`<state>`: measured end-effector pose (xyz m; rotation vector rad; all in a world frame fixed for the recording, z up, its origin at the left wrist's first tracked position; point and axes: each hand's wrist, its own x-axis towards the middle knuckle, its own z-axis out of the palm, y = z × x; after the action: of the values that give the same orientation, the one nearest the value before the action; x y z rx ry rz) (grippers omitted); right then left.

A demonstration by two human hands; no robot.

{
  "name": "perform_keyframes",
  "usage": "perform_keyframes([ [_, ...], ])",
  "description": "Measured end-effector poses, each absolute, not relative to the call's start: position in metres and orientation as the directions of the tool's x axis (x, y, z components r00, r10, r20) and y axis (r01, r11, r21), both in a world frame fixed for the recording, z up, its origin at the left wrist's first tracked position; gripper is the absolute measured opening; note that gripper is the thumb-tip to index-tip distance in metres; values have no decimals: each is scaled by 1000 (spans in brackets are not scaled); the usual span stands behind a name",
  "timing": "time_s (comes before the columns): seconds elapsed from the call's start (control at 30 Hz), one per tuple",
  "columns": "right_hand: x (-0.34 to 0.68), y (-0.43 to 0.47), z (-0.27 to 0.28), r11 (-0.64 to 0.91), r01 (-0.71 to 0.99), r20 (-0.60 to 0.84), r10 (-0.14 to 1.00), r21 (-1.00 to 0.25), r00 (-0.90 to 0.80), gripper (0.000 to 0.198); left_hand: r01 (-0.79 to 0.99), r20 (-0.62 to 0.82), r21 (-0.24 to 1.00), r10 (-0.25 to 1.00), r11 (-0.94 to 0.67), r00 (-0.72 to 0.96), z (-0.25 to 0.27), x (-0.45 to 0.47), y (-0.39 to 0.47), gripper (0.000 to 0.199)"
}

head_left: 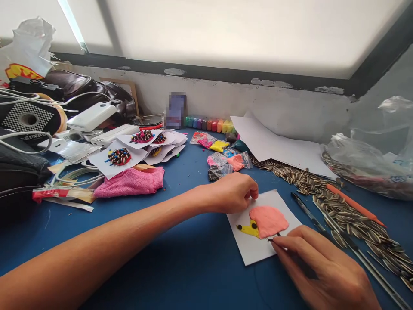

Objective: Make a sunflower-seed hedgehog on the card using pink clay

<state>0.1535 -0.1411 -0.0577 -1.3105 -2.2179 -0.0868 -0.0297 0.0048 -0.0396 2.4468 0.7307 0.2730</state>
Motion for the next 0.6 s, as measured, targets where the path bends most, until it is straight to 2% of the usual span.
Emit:
perform_keyframes([
  [0.37, 150, -136, -61, 547, 834, 534, 728, -74, -431, 10, 485, -13, 560, 578, -672, 816, -35, -28, 3, 32],
  [0.6, 152, -138, -64, 554, 833, 490, 729, -13, -477, 9, 476, -2, 559, 573, -679, 820, -39, -28, 5, 31],
])
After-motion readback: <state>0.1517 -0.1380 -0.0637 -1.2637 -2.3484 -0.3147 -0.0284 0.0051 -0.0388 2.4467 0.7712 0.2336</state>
